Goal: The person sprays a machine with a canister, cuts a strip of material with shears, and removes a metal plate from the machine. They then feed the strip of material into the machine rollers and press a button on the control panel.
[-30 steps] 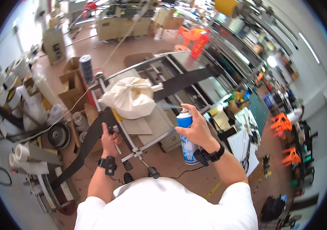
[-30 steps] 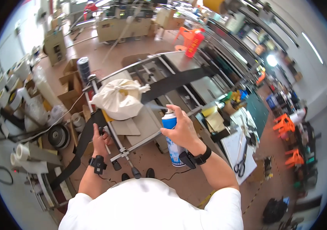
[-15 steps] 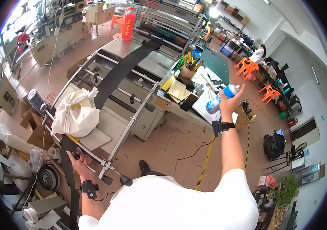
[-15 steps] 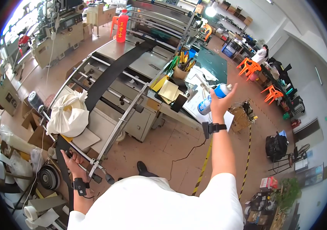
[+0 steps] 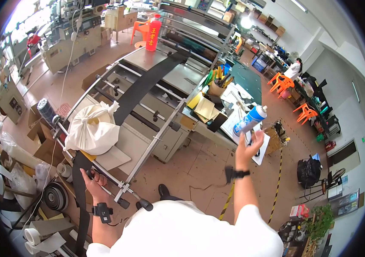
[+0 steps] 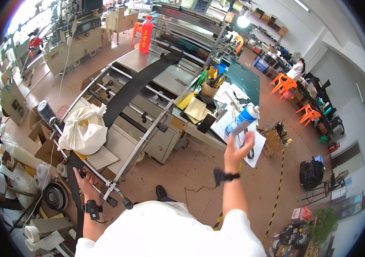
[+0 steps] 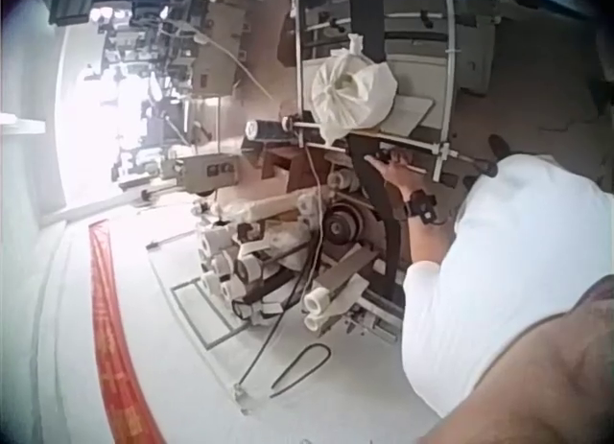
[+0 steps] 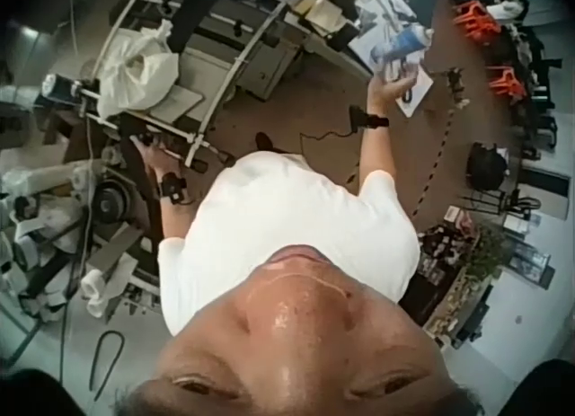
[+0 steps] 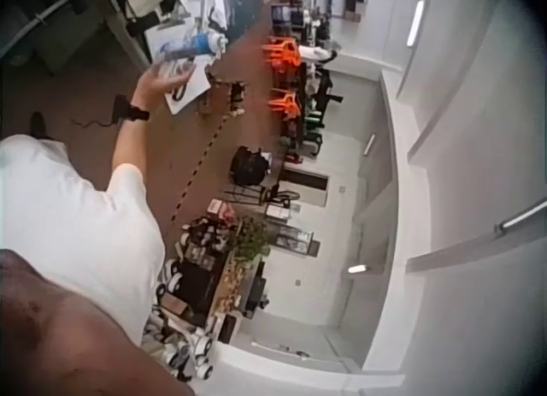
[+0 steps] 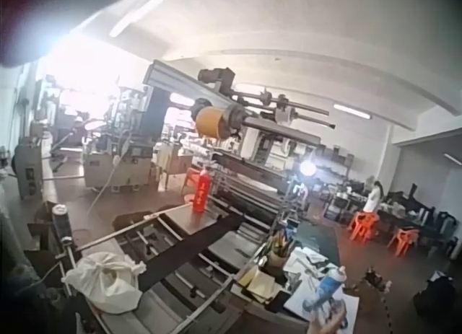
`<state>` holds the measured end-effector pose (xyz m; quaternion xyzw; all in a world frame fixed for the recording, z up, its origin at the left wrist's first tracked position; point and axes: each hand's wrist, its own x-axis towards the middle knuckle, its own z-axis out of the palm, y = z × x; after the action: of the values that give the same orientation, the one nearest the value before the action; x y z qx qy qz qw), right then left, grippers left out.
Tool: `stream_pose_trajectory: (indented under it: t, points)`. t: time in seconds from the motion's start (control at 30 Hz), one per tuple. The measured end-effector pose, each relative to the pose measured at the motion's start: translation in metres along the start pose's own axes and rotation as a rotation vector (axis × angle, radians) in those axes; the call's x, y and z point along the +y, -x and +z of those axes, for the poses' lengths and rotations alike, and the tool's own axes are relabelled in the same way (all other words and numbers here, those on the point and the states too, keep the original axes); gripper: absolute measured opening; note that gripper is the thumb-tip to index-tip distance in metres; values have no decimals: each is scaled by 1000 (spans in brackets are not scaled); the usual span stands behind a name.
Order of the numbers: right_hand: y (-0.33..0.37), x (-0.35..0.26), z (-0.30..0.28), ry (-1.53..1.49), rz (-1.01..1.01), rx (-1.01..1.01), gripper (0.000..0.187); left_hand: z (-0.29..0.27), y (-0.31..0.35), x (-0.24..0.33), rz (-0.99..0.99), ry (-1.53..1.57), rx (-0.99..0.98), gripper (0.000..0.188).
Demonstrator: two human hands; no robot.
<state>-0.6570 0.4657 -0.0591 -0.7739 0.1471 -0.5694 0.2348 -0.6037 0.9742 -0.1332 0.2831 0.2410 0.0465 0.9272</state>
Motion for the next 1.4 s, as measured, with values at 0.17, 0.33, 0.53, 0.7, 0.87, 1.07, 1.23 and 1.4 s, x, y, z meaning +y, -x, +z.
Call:
stream_pose_trajectory:
  t: [0.17,0.33,0.53,0.7,0.87,1.07,1.23,1.4]
  points:
    - [123,-54,-8,-93,287,-795,20,-2,-3,-2,0,-2,-11,46]
    - [196,-51,-24,-113,418,-1438,32,-4,-6,-1,-16,46,-46,46]
    - [196,-43,-32,-57,424,-1530,35,-6,-6,-4,7,42,-33,44]
    - [192,-35,-33,-51,331,-1583,37,-5,0,-8,48,-12,-20,48]
    - [183,-11,-57,-101,339,-1596,38,4,20,-18,102,-90,134,52]
    - [195,38,-103,-41,404,-1545,36,-152,22,-83,51,-363,244,60]
    - [218,74,-147,-142,368,-1644,34,-317,95,-137,-162,-1440,548,66]
    - [223,81,-167,-18,412,-1801,35,-315,182,-131,-233,-1474,603,57]
